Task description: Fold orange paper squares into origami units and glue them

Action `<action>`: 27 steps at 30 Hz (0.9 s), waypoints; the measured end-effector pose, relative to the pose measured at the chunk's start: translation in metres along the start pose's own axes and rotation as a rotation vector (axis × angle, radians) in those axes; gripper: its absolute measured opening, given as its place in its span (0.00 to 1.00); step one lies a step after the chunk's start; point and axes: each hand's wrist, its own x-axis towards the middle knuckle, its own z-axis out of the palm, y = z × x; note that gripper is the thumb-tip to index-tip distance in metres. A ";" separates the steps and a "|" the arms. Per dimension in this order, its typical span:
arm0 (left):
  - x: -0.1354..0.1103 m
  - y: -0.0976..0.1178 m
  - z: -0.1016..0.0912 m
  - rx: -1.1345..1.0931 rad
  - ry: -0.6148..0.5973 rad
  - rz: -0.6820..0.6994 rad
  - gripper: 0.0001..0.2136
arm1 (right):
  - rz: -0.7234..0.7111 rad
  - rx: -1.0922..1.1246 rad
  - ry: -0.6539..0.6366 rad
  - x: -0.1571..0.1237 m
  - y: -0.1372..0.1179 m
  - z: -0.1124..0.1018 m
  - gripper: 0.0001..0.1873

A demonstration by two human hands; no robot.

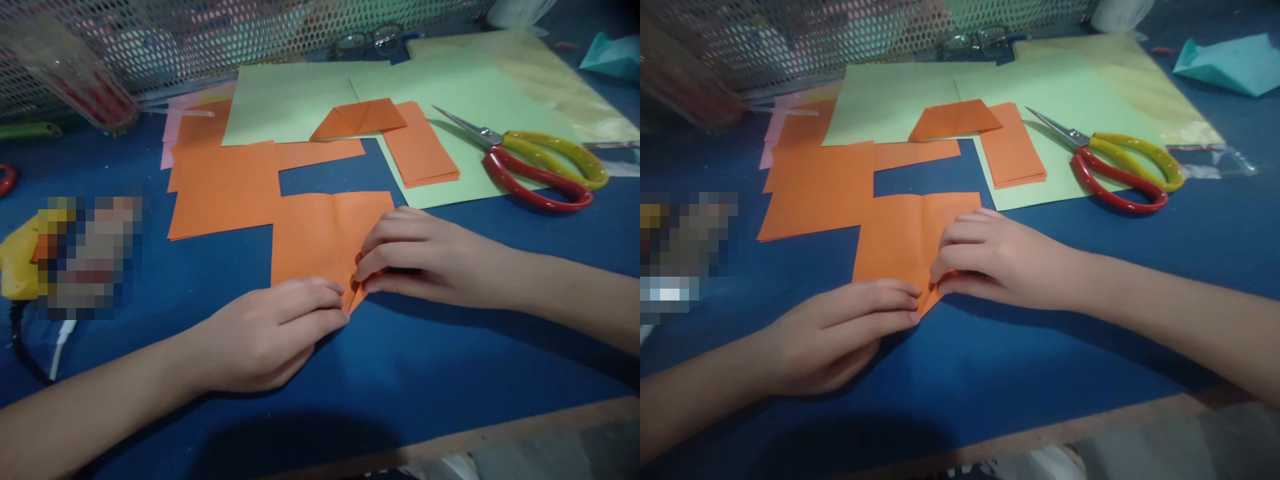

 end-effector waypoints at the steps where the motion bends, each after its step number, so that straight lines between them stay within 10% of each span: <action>1: 0.000 0.000 0.000 0.001 -0.004 -0.009 0.12 | -0.005 0.013 -0.011 0.000 -0.001 -0.001 0.07; 27: 0.003 -0.005 -0.002 -0.020 -0.088 -0.019 0.12 | 0.078 0.072 -0.004 0.001 -0.004 0.002 0.08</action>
